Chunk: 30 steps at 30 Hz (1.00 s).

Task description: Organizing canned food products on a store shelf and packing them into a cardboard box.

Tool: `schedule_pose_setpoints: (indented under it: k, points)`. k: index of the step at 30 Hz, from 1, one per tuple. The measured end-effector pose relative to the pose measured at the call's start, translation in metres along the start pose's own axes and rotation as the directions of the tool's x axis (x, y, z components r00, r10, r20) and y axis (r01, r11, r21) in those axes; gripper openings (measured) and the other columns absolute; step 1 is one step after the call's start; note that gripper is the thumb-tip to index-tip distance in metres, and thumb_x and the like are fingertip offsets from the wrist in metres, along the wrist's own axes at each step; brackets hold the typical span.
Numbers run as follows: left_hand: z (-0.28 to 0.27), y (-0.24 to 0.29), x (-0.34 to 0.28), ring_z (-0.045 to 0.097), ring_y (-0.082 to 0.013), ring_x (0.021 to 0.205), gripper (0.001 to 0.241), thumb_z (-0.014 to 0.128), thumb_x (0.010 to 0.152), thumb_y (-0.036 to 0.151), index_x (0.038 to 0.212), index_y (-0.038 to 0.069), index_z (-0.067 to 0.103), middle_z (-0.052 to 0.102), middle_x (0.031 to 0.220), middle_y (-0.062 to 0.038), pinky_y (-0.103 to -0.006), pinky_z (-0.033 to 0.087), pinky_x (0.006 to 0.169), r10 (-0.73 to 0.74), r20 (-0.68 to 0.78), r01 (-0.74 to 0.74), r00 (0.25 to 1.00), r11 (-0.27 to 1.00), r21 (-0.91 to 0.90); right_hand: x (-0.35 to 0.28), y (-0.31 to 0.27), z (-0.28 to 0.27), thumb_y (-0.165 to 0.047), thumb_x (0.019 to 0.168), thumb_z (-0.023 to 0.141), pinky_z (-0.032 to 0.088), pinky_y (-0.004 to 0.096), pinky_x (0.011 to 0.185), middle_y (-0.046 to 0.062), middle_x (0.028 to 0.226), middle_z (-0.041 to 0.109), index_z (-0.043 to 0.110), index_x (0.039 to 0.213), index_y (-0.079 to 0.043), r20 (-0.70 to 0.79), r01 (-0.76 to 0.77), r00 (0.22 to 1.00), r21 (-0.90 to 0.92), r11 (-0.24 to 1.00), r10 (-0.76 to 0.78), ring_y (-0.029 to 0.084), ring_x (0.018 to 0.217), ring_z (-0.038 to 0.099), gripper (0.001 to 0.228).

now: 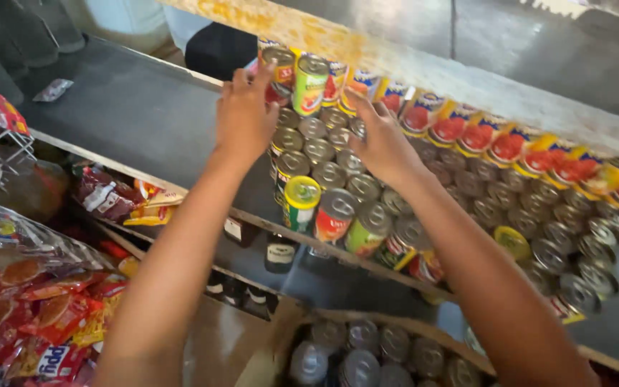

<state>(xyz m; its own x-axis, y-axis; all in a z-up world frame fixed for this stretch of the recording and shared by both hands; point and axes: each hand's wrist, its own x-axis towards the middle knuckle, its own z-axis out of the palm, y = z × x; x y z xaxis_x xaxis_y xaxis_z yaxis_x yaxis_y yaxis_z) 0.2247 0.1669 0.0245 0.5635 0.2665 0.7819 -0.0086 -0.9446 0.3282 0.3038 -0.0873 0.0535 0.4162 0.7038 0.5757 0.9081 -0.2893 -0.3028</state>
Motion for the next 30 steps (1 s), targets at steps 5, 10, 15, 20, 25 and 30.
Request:
schedule_pose_setpoints:
  k: [5,10,15,20,25,30]
  points:
    - [0.034,-0.004,0.02,0.055,-0.0472,0.115,0.072,0.079,0.08,0.023,0.146,0.021,0.05,0.054,0.13,-0.02,-0.057,0.049,0.087,-0.069,0.062,0.063,0.996,0.994,0.094,0.054,0.019,0.043,-0.003,0.085,0.074,0.041,0.049,0.108,0.028,0.146,0.047,0.035,0.157,-0.012,-0.073,-0.072,0.995,0.01,0.997,0.073,0.047,0.133,0.047,0.083]
    - [0.065,-0.016,0.027,0.055,-0.0496,0.12,0.053,0.075,0.089,0.013,0.136,0.013,0.052,0.051,0.134,-0.026,-0.0534,0.052,0.095,-0.054,-0.086,0.05,0.995,0.998,-0.047,0.069,0.022,0.062,-0.009,0.083,0.083,0.045,0.051,0.098,0.015,0.115,0.062,0.055,0.11,-0.006,-0.139,-0.059,0.989,-0.122,0.991,0.041,0.044,0.119,0.054,0.04]
    - [0.026,0.011,0.012,0.057,-0.0482,0.123,0.039,0.075,0.092,0.011,0.124,0.009,0.052,0.053,0.134,-0.025,-0.0537,0.052,0.097,-0.04,-0.036,0.035,0.999,0.988,-0.149,0.049,-0.013,0.043,-0.004,0.079,0.076,0.053,0.048,0.097,0.016,0.122,0.057,0.051,0.096,-0.004,-0.109,0.038,0.993,-0.075,0.996,-0.046,0.04,0.117,0.06,0.03]
    - [-0.05,0.043,-0.049,0.054,-0.0537,0.123,0.034,0.077,0.092,0.008,0.117,0.005,0.054,0.049,0.137,-0.031,-0.0538,0.052,0.098,0.263,-0.217,-0.3,0.94,0.941,-0.157,-0.032,-0.092,-0.019,-0.002,0.081,0.078,0.049,0.052,0.103,0.024,0.138,0.051,0.057,0.105,-0.001,-0.161,0.263,0.942,-0.196,0.945,-0.295,0.048,0.125,0.053,0.033]
    - [-0.146,0.099,-0.114,0.064,-0.0447,0.121,0.032,0.084,0.087,0.016,0.098,0.004,0.057,0.054,0.138,-0.031,-0.0484,0.057,0.096,0.506,-0.244,-0.555,0.827,0.804,-0.213,-0.155,-0.173,-0.116,-0.013,0.077,0.087,0.047,0.048,0.109,0.03,0.142,0.051,0.06,0.101,-0.006,-0.169,0.207,0.963,-0.038,0.978,-0.211,0.044,0.134,0.055,0.037]
    - [-0.208,0.206,-0.083,0.06,-0.0421,0.122,0.033,0.088,0.083,0.017,0.084,0.005,0.057,0.053,0.132,-0.031,-0.0464,0.055,0.098,0.529,-0.403,-0.659,0.746,0.673,-0.336,-0.197,-0.207,-0.222,-0.004,0.093,0.081,0.047,0.038,0.116,0.013,0.142,0.055,0.049,0.127,-0.003,-0.549,0.16,0.828,0.033,0.987,-0.116,0.024,0.131,0.056,0.047]
